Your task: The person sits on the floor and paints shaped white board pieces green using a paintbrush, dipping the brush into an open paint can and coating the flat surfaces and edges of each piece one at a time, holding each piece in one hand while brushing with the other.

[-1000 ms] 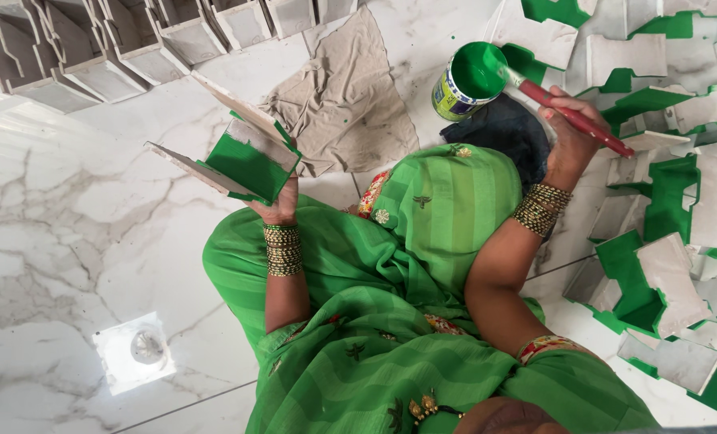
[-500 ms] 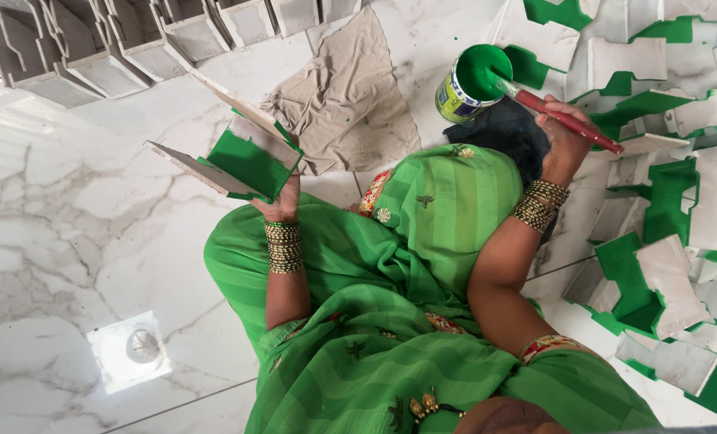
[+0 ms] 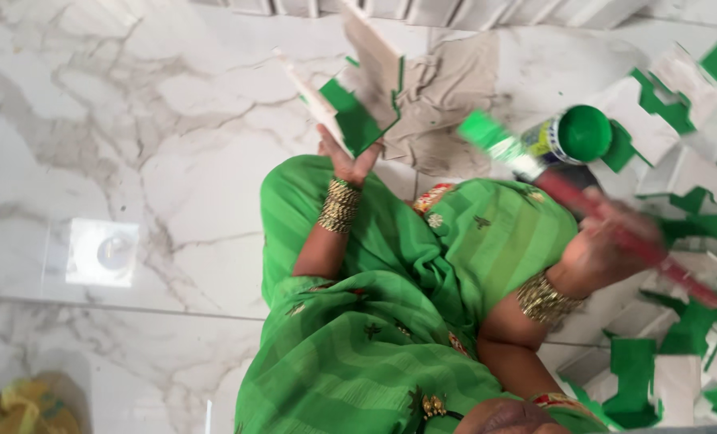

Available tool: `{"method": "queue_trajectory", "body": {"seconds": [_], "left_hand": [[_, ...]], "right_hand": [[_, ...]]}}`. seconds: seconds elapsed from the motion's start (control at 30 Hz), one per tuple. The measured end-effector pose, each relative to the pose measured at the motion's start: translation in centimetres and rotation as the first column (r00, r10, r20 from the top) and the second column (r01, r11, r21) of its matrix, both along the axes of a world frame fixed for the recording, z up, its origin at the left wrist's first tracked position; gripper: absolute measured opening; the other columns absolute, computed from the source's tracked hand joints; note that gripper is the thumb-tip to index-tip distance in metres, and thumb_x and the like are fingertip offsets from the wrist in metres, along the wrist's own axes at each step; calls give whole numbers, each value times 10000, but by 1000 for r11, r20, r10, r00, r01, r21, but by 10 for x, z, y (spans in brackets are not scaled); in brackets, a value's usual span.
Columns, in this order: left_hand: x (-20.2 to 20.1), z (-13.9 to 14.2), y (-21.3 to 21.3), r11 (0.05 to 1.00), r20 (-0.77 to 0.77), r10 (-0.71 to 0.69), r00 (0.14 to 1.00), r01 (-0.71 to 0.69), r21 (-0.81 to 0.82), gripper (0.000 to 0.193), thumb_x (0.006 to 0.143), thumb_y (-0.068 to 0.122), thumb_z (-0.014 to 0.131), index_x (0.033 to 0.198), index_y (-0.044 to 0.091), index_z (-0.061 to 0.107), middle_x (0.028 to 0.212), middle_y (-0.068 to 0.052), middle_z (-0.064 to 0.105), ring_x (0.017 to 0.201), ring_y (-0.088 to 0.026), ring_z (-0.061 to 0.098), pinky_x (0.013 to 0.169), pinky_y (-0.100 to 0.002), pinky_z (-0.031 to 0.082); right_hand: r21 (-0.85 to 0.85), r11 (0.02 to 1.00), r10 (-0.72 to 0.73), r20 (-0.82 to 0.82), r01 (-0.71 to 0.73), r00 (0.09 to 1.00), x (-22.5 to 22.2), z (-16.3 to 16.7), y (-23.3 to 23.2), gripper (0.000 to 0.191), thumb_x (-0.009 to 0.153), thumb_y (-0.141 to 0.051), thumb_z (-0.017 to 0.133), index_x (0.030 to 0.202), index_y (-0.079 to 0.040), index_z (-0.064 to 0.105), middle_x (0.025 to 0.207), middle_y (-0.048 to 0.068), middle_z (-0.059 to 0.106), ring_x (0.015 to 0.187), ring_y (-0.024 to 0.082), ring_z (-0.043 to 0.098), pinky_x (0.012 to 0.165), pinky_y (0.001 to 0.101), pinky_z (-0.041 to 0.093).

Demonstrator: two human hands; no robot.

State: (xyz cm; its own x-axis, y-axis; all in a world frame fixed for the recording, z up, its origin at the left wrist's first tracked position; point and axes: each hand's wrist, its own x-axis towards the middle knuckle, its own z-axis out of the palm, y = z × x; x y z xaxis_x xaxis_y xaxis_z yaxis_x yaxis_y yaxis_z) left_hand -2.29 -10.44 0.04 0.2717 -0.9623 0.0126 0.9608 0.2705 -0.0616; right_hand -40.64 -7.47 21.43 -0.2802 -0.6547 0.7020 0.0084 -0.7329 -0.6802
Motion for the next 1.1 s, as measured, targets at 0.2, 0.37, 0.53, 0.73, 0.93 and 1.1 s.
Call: {"method": "queue_trajectory", "body": {"seconds": [0.2,0.37,0.53,0.73,0.93,1.1], "left_hand": [[11,25,15,997,68,55,996,-58,50,827,786,826,678,1306,187,610,1239,-19,664,1190,-256,571,1079,-521,437],[16,27,22,997,14,-20,1000,21,-68,950,748,866,629,1382,159,605,1361,-53,639,1272,-287,552,1119,-532,423],[21,17,22,996,-51,-66,997,62,-66,787,846,780,491,1361,194,590,1349,-63,617,1254,-307,554,1064,-585,453],[16,21,22,991,-69,-129,989,127,-36,828,833,801,526,1407,204,540,1409,-75,578,1288,-298,539,1099,-533,438],[16,22,21,993,-93,-122,988,122,-3,760,950,729,514,1487,192,482,1471,-67,542,1359,-300,513,1170,-534,398],[14,15,20,993,-34,-114,993,114,-21,739,972,694,507,1507,186,464,1488,-66,534,1372,-296,509,1178,-529,397]], "right_hand": [[-100,981,120,-364,-167,924,120,24,68,339,889,-209,878,1011,7,646,965,199,743,914,336,767,864,394,607],[-70,973,175,-385,-218,906,187,30,75,291,863,-55,879,1028,46,662,1039,246,747,974,348,763,912,428,624],[-55,972,189,-397,-229,898,218,21,67,265,850,36,855,1037,56,668,1058,246,744,1009,343,752,927,431,618],[-39,981,164,-333,-188,928,230,8,59,257,867,66,836,1064,70,670,1071,254,745,1013,336,754,917,410,631],[-36,983,162,-310,-182,937,234,3,55,250,875,68,824,1069,68,667,1086,250,742,1036,334,751,931,410,634],[-26,981,175,-313,-193,934,237,2,57,258,883,65,822,1086,63,663,1106,251,738,1053,334,746,955,418,631]]}}
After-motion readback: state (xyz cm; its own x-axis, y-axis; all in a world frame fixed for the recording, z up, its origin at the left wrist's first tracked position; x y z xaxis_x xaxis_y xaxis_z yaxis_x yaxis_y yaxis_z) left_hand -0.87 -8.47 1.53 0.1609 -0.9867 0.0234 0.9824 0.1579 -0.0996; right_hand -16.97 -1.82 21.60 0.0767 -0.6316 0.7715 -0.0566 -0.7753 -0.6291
